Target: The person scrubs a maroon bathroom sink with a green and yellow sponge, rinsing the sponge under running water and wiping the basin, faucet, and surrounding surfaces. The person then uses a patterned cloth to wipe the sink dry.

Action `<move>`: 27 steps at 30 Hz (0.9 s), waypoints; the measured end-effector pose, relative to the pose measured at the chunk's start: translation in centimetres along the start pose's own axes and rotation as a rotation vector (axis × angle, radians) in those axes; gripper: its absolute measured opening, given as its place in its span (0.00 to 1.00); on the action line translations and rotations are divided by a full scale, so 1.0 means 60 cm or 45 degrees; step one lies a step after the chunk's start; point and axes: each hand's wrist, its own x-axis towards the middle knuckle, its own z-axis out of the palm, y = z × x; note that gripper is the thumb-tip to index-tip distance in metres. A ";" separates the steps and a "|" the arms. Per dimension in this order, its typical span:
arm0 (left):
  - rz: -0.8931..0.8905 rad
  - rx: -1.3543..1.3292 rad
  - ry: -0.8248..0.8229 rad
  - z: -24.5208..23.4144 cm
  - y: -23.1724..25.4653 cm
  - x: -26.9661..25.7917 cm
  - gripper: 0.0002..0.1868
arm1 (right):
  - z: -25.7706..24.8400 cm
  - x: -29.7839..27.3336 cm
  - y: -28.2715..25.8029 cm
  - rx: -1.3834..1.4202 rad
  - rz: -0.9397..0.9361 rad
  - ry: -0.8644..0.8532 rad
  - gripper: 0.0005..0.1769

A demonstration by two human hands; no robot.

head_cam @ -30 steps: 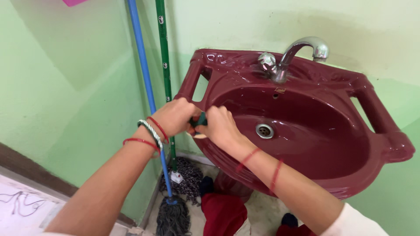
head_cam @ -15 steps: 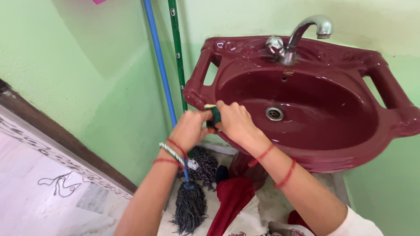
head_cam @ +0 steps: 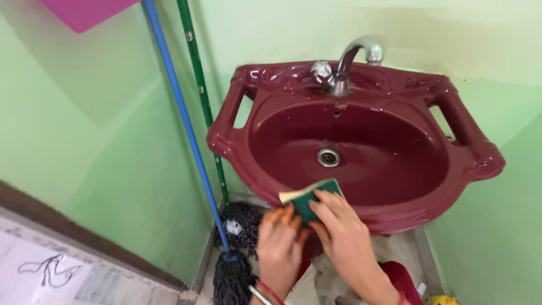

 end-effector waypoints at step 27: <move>0.382 0.452 -0.505 0.357 0.237 -0.005 0.31 | -0.158 -0.132 0.348 -0.060 0.415 0.260 0.27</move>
